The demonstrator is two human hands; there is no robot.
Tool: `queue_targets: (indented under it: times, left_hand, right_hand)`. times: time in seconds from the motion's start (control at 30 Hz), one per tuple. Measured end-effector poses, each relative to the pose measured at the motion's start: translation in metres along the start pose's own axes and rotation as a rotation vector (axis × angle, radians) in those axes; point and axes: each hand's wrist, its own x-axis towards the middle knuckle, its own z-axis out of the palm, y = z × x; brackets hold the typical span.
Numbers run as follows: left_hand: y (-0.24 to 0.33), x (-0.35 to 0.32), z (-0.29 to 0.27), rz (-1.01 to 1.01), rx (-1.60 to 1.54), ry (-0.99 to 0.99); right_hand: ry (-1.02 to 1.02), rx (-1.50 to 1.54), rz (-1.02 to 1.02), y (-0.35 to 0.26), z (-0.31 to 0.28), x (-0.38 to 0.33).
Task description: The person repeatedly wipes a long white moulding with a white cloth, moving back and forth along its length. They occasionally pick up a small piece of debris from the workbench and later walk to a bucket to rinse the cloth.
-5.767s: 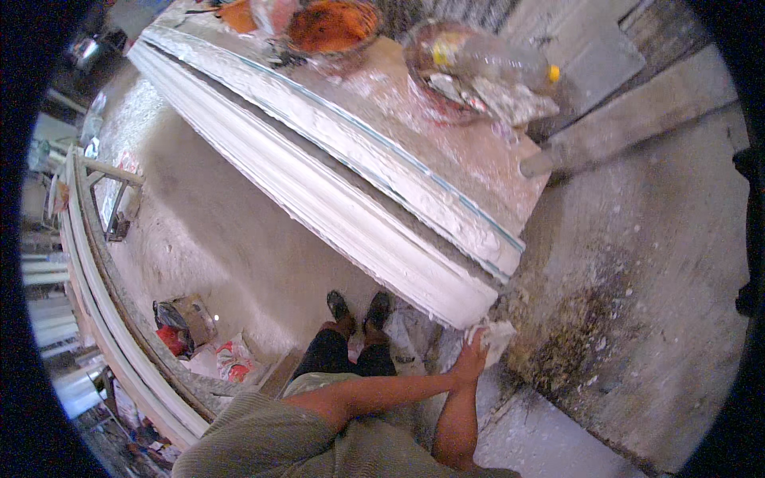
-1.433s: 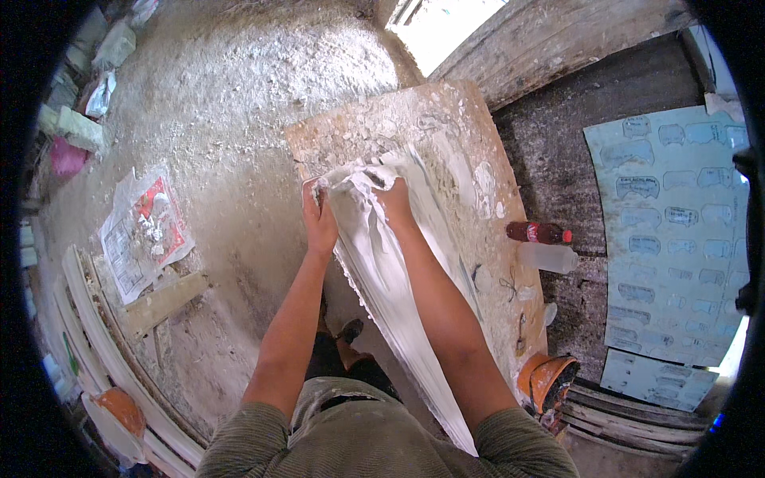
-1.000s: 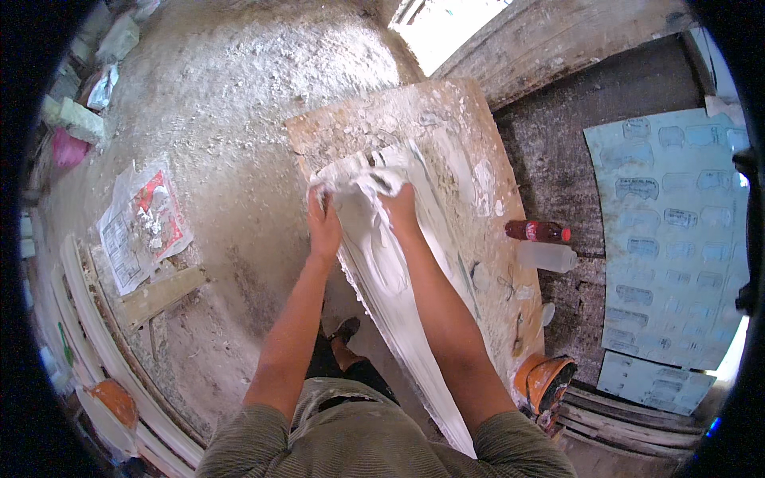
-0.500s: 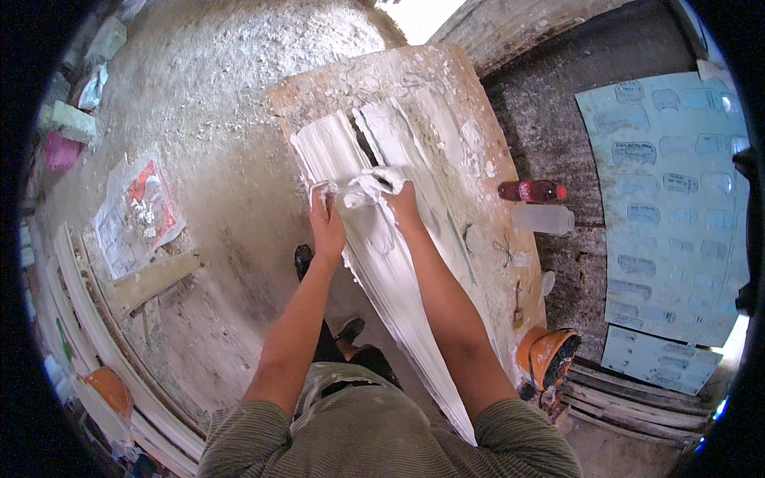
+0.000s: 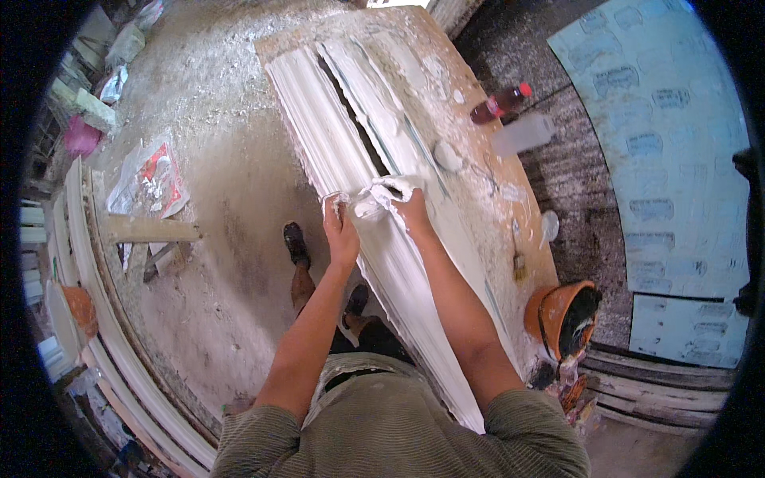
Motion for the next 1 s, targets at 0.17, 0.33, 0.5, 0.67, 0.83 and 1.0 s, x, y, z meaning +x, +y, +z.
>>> queue_targets:
  times: [0.17,0.33,0.5,0.67,0.83,1.0]
  left_hand:
    - [0.003,-0.109,0.010,0.109,0.126,0.032]
    - [-0.013,-0.219,0.013,0.024,0.111,-0.033]
    - [-0.022,-0.324,0.018,-0.057,0.040,-0.106]
    - [-0.022,-0.431,0.032,0.049,0.145,-0.006]
    - [-0.018,-0.539,0.040,0.037,0.144,-0.029]
    - [-0.019,-0.650,0.047,-0.103,0.043,-0.085]
  right_hand:
    - [-0.136,0.156,-0.158,0.040,-0.060,-0.082]
    - [-0.162,0.161,-0.145,0.100,-0.116,-0.155]
    - [-0.121,0.171,-0.066,0.177,-0.171,-0.226]
    - [0.080,0.160,0.041,0.228,-0.225,-0.311]
    - [0.080,0.157,0.002,0.184,-0.282,-0.434]
    - [0.010,0.030,0.113,0.169,-0.343,-0.535]
